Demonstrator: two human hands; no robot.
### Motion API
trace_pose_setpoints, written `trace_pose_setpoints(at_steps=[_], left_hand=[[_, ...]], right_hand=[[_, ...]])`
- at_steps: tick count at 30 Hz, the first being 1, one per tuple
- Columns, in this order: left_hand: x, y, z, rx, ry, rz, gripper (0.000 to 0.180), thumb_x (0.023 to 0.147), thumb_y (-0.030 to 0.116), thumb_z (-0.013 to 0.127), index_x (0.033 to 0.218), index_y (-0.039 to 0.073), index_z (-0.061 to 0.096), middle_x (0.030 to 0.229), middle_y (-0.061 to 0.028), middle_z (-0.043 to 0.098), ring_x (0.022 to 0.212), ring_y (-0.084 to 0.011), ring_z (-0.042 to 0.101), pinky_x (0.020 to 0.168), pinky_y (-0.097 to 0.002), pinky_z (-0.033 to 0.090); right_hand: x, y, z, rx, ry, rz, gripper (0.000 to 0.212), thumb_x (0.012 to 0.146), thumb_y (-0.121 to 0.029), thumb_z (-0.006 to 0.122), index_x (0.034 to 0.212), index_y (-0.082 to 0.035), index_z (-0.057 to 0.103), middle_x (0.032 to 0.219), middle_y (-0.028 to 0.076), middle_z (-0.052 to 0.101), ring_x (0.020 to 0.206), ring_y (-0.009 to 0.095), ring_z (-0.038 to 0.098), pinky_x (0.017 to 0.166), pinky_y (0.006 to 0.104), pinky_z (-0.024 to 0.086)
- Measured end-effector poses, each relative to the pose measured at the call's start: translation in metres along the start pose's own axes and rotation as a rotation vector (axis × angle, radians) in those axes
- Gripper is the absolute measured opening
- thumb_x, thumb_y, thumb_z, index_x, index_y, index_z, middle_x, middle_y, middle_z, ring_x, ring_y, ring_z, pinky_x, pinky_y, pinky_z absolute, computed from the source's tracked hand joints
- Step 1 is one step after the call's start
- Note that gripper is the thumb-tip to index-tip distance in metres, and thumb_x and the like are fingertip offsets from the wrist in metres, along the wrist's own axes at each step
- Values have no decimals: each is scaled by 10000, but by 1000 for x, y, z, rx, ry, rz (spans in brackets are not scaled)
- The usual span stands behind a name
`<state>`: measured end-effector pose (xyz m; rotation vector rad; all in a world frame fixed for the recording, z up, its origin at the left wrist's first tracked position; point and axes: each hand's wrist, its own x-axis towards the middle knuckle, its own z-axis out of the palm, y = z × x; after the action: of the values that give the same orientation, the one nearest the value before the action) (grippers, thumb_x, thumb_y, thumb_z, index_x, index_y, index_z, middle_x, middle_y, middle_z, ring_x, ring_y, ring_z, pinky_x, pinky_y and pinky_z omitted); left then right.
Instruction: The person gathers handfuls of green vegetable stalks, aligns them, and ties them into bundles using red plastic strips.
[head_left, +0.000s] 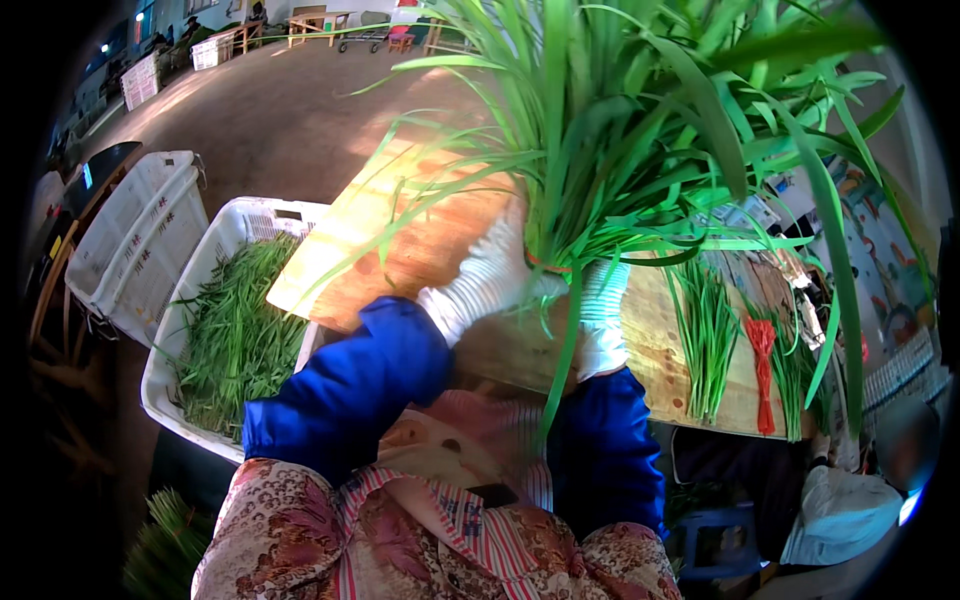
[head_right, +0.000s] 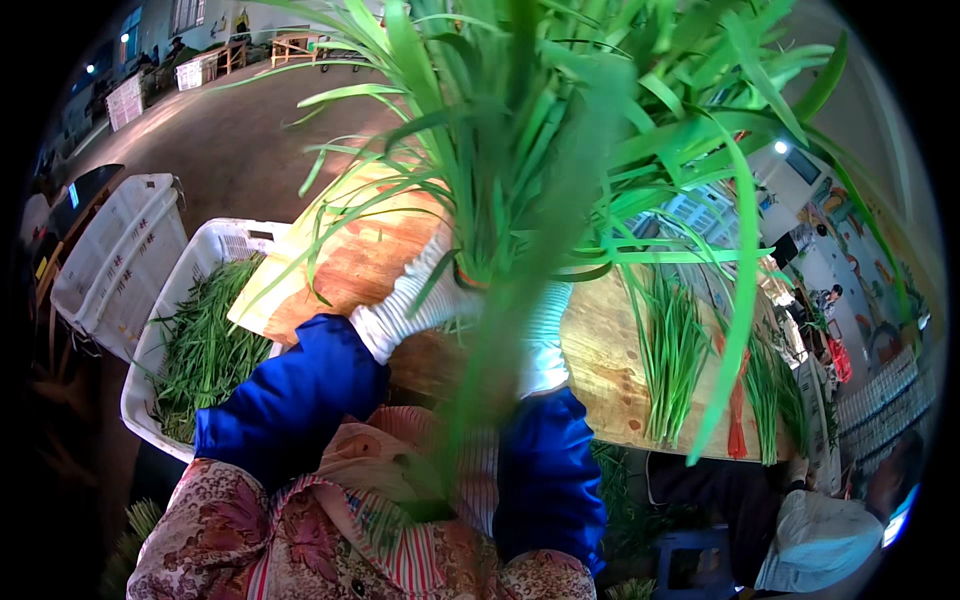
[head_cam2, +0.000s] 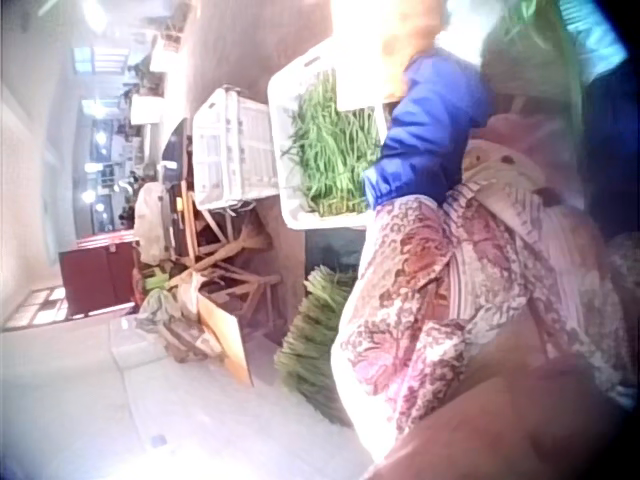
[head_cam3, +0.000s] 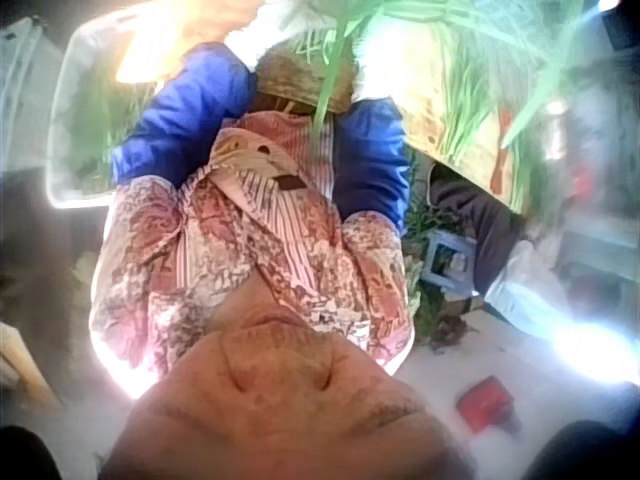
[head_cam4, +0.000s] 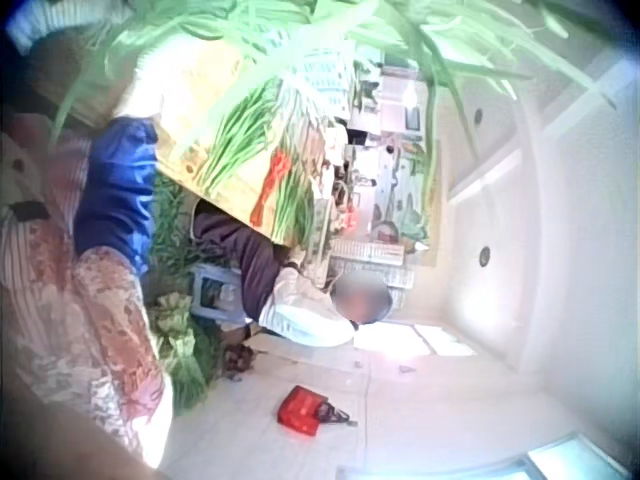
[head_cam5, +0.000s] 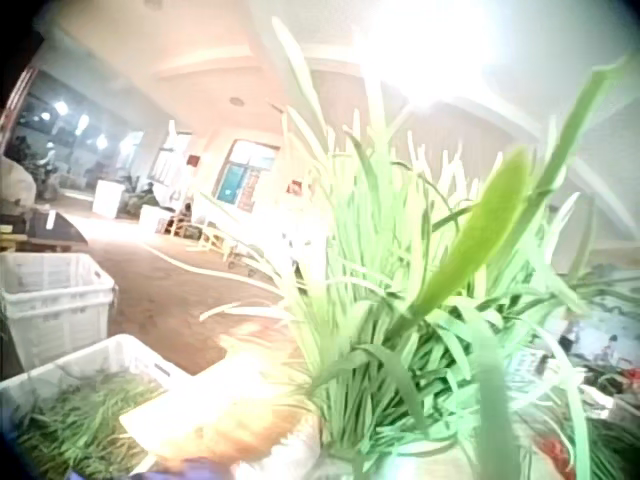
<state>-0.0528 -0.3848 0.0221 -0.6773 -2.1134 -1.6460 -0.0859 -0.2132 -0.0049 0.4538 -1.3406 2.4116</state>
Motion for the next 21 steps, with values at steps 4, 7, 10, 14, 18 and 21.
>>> trace_pose_setpoints(at_steps=[4,7,10,14,18,21], left_hand=[[22,0,-5,-705,-227,-135,591,778,224,691,1249,6,407,1190,-128,520,1104,-246,519,895,-389,470],[25,16,-12,-759,-265,-89,454,808,188,664,1195,32,487,1130,-65,549,1085,-195,522,873,-374,477],[33,17,-22,-907,-106,0,444,805,262,695,1159,56,525,1092,-38,573,913,-142,564,780,-296,478],[23,20,-30,-1093,-221,-177,381,822,359,677,1059,80,571,880,18,578,661,-114,512,649,-263,434],[11,-7,-15,-1240,-300,-300,356,843,323,647,1075,66,563,858,-4,579,665,-121,511,648,-266,436],[-4,-1,-3,-1167,-347,-443,350,860,283,621,1111,49,552,886,-40,594,709,-133,532,682,-274,453]], right_hand=[[22,-6,-28,95,189,123,201,963,-188,426,1039,-44,545,880,-5,544,777,119,498,719,256,468],[20,-18,-3,-469,28,-204,130,910,-99,463,994,-43,546,826,14,563,728,109,521,675,260,474],[22,-77,59,-624,-15,-235,139,876,-21,480,958,-7,591,856,21,585,753,110,520,699,251,443],[26,-114,84,-940,-22,-376,93,814,-38,552,876,-37,621,780,55,625,703,127,541,674,263,446],[32,-123,93,-1119,-85,-431,93,781,-37,599,861,-52,645,764,102,643,696,189,601,670,294,472],[42,-111,83,-1202,-150,-454,38,801,-30,612,834,-25,632,722,57,608,630,115,525,602,260,444]])
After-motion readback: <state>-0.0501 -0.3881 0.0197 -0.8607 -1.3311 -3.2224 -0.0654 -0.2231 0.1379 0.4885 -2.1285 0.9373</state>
